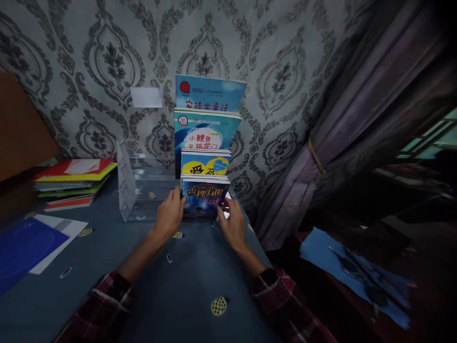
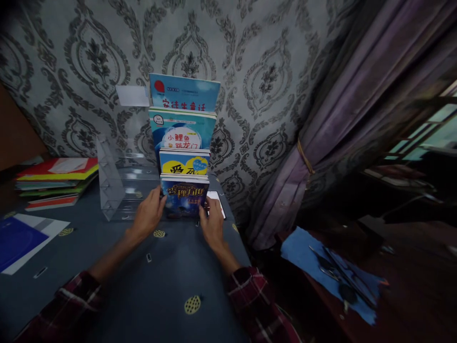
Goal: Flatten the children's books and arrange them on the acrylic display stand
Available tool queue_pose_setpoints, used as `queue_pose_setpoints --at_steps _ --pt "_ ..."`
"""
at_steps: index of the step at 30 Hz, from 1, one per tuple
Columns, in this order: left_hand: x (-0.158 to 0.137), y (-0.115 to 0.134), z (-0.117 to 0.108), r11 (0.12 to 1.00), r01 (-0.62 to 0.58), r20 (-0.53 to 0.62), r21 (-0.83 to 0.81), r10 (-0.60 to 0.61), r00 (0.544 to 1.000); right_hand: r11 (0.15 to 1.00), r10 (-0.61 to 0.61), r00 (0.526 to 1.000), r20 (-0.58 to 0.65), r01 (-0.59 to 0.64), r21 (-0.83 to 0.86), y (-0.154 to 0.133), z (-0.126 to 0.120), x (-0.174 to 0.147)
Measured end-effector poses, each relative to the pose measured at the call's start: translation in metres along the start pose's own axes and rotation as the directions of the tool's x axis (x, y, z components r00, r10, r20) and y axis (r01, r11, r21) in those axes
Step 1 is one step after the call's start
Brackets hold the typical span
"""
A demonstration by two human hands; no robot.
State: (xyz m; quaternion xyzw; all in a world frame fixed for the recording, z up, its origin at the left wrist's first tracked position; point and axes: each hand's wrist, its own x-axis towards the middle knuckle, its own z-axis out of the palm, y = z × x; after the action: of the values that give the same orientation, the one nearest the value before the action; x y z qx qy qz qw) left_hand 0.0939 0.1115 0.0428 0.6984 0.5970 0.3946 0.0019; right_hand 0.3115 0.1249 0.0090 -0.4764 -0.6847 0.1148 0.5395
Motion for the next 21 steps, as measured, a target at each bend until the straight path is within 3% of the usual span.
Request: queue_pose_setpoints --at_steps 6,13,21 --pt "0.0 0.0 0.0 0.997 0.049 0.049 -0.064 -0.046 0.998 0.996 -0.044 0.999 0.01 0.045 -0.078 0.005 0.007 -0.007" --pt "0.001 0.001 0.001 0.979 0.096 0.061 -0.18 -0.086 0.994 0.997 -0.017 1.0 0.01 0.018 -0.075 0.008 0.013 -0.014" --pt "0.001 0.0 0.002 0.995 0.039 0.016 -0.094 -0.037 0.999 0.999 0.007 1.0 0.011 -0.006 -0.053 0.006 0.013 -0.014"
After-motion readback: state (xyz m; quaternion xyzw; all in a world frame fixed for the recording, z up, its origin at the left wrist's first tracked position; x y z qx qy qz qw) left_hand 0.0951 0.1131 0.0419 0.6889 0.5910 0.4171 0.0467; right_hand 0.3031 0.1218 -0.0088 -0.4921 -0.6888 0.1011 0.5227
